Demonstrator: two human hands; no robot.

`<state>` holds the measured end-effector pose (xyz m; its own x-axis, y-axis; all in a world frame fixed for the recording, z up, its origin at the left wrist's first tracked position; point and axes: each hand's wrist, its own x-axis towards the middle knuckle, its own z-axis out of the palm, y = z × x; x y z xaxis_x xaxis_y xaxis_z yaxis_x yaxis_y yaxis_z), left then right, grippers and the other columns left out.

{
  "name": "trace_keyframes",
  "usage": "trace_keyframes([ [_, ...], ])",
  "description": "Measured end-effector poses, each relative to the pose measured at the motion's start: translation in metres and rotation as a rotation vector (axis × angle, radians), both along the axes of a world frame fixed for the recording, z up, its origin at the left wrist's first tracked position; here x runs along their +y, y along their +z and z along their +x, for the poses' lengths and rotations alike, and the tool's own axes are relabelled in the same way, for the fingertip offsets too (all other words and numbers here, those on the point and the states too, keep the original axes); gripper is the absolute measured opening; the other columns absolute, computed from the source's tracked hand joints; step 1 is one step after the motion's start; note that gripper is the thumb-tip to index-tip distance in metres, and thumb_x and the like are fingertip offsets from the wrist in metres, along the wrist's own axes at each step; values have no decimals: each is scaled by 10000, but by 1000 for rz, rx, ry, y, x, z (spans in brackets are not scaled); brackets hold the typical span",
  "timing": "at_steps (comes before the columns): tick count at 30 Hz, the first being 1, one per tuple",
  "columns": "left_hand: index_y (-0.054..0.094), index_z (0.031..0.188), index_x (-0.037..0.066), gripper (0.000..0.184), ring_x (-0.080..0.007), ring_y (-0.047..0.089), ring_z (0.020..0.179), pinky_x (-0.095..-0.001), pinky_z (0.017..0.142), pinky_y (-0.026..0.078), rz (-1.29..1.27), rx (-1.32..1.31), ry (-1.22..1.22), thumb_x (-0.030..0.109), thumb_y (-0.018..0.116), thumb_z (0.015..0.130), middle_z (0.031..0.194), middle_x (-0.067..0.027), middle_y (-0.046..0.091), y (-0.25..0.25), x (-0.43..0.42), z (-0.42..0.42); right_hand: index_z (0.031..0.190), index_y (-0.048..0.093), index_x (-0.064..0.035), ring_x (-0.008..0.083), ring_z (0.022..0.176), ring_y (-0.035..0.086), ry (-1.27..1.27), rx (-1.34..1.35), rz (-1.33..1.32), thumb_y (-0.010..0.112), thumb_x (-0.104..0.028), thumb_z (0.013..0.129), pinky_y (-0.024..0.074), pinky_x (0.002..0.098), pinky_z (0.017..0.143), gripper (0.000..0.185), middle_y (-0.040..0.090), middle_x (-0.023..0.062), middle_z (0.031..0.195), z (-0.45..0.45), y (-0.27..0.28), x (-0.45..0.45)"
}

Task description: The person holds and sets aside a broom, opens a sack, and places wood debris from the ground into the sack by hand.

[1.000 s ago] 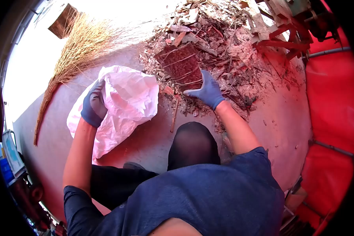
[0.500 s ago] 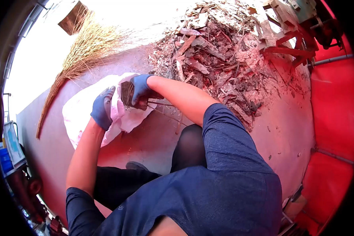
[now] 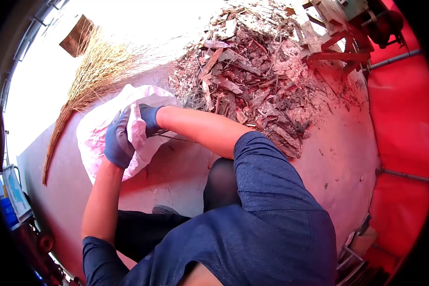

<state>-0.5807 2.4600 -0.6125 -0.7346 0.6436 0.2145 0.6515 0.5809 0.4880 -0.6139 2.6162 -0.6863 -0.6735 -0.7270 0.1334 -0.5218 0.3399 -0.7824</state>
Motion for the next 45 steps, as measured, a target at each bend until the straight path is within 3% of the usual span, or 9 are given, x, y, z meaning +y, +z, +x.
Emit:
trace_keyframes([
  [3,538,1218,-79,451,-407,549,1137,-405,990,426,-42,18,50,89,578,801,1202,-273,577,-8,-25,-13,1042,662,-19,267,953,656,-160,-325,-61,716,-396,767,493,354,855,469,683,155,1015,7,7,68],
  [5,542,1213,-80,447,-405,552,1134,-398,985,432,-38,-1,68,71,582,795,1200,-273,579,-21,-39,-16,1160,627,-32,251,1007,648,-670,-286,-60,718,-499,764,480,310,912,619,665,163,1106,-10,-15,120],
  [9,546,1206,-88,501,-392,563,1125,-379,975,443,0,-291,111,10,638,723,1163,-275,596,-38,-31,-10,1495,213,-131,357,1396,266,-965,35,956,760,-663,588,234,568,1099,1185,267,201,1512,-51,-21,183],
  [11,548,1202,-89,502,-409,564,1117,-391,967,450,-45,-280,100,24,649,723,1161,-279,595,-23,-19,-7,1520,52,-168,420,1426,115,-816,-240,1193,777,-707,493,137,646,1099,1368,139,197,1551,-50,-37,208],
  [18,550,1212,-70,527,-428,546,1138,-414,988,435,-89,-139,74,61,691,721,1166,-287,591,-34,-42,-10,1521,46,-210,412,1407,181,-740,-225,1178,816,-688,400,187,680,1057,1441,188,192,1529,39,-84,208],
  [29,550,1237,-52,547,-439,508,1189,-431,1006,420,-135,-139,82,35,665,709,1212,-288,568,-41,-44,-15,1495,169,-190,364,1246,462,-866,-328,874,783,-401,677,392,451,1026,1044,391,211,1399,45,-97,238],
  [32,551,1228,-62,516,-442,517,1176,-429,1002,423,-147,-95,83,15,635,725,1206,-291,570,-44,-46,-17,1490,192,-181,376,1283,431,-892,-260,876,778,-401,686,362,421,1070,1019,331,229,1452,41,-63,240],
  [37,561,1213,-61,466,-389,534,1180,-409,1013,415,-148,-104,52,17,620,758,1207,-252,589,-49,-48,-17,1523,55,-211,412,1415,173,-894,-271,1021,786,-722,448,231,519,1123,1397,98,219,1553,3,-90,307],
  [45,575,1174,-64,373,-417,567,1108,-417,964,445,-102,-95,65,-15,541,806,1174,-284,590,-41,-31,-16,1514,113,-166,414,1300,393,-1006,-474,958,796,-641,536,352,452,1070,1283,342,276,1432,34,-85,245],
])
